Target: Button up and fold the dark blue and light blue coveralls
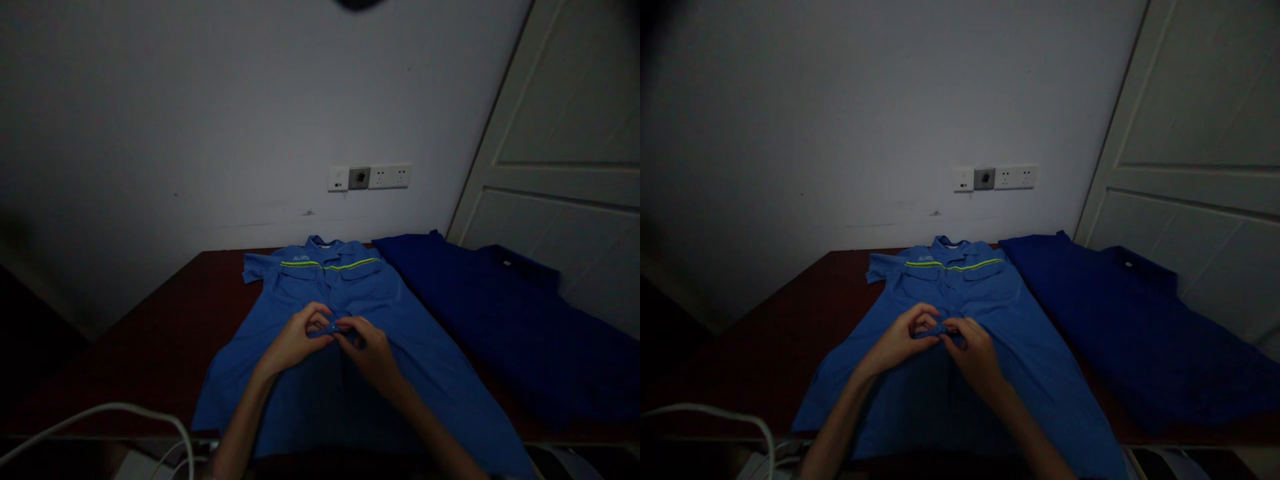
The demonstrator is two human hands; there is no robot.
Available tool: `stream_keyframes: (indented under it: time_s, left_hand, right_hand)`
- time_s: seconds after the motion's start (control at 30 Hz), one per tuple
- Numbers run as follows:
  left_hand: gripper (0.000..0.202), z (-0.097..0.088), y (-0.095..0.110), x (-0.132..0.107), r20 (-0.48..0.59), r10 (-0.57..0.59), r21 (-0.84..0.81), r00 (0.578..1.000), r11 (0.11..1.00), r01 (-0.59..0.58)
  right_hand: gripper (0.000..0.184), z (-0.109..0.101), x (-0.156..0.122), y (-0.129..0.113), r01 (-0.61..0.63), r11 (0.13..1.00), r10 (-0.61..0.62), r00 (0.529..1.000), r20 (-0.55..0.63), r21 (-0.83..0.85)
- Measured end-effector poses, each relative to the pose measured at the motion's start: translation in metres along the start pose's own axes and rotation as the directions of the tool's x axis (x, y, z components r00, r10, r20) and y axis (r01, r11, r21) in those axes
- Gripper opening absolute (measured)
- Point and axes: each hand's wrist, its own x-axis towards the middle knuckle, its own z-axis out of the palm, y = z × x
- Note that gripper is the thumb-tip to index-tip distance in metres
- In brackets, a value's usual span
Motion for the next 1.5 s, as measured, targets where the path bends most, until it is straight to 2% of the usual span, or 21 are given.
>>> stream_keyframes:
  time_s: [0.2, 0.3, 0.37, 0.6, 0.73, 0.87, 1.0, 1.1, 1.23, 1.37, 1.5]
  left_hand:
    - [0.026, -0.001, -0.008, -0.003, -0.024, 0.035, 0.099, 0.999, 0.995, -0.033]
    - [0.026, 0.001, -0.011, -0.003, -0.089, 0.021, 0.135, 0.996, 0.991, -0.008]
    - [0.025, 0.002, -0.014, -0.002, -0.127, 0.032, 0.156, 0.991, 0.988, -0.012]
    - [0.019, 0.004, -0.022, -0.005, -0.154, 0.126, 0.215, 0.980, 0.972, -0.091]
    - [0.020, 0.004, -0.029, -0.007, -0.186, 0.115, 0.192, 0.976, 0.978, -0.078]
    - [0.023, 0.003, -0.036, -0.006, -0.243, 0.048, 0.151, 0.969, 0.988, -0.011]
    - [0.025, 0.005, -0.040, -0.006, -0.220, -0.016, 0.105, 0.975, 0.994, 0.040]
    - [0.023, 0.009, -0.040, -0.006, -0.208, -0.033, 0.112, 0.978, 0.992, 0.057]
    - [0.021, 0.013, -0.039, -0.007, -0.178, -0.009, 0.176, 0.984, 0.983, 0.041]
    - [0.020, 0.016, -0.038, -0.006, -0.177, 0.002, 0.242, 0.984, 0.969, 0.041]
    - [0.020, 0.016, -0.036, -0.004, -0.185, -0.004, 0.280, 0.983, 0.958, 0.056]
  right_hand:
    - [0.015, -0.002, 0.001, -0.004, 0.002, 1.000, -0.002, 1.000, 0.012, 0.016]
    - [0.012, -0.004, 0.002, -0.006, 0.001, 1.000, -0.001, 1.000, 0.020, 0.015]
    - [0.011, -0.006, 0.003, -0.007, -0.019, 1.000, 0.018, 0.999, 0.028, 0.024]
    - [0.011, -0.003, 0.003, -0.010, -0.127, 0.990, 0.124, 0.991, 0.045, 0.063]
    - [0.014, -0.007, 0.005, -0.007, -0.170, 0.983, 0.161, 0.981, 0.110, 0.072]
    - [0.018, -0.021, 0.007, 0.001, -0.145, 0.987, 0.152, 0.981, 0.117, -0.069]
    - [0.008, -0.024, 0.003, 0.002, -0.197, 0.933, 0.241, 0.963, 0.117, -0.302]
    - [0.014, -0.014, -0.003, -0.003, -0.216, 0.840, 0.323, 0.936, 0.138, -0.498]
    - [0.030, 0.002, -0.004, -0.005, -0.223, 0.673, 0.405, 0.909, 0.100, -0.705]
    - [0.034, 0.009, 0.000, 0.000, -0.223, 0.591, 0.444, 0.892, 0.082, -0.775]
    - [0.030, 0.007, 0.002, 0.002, -0.223, 0.593, 0.447, 0.891, 0.085, -0.774]
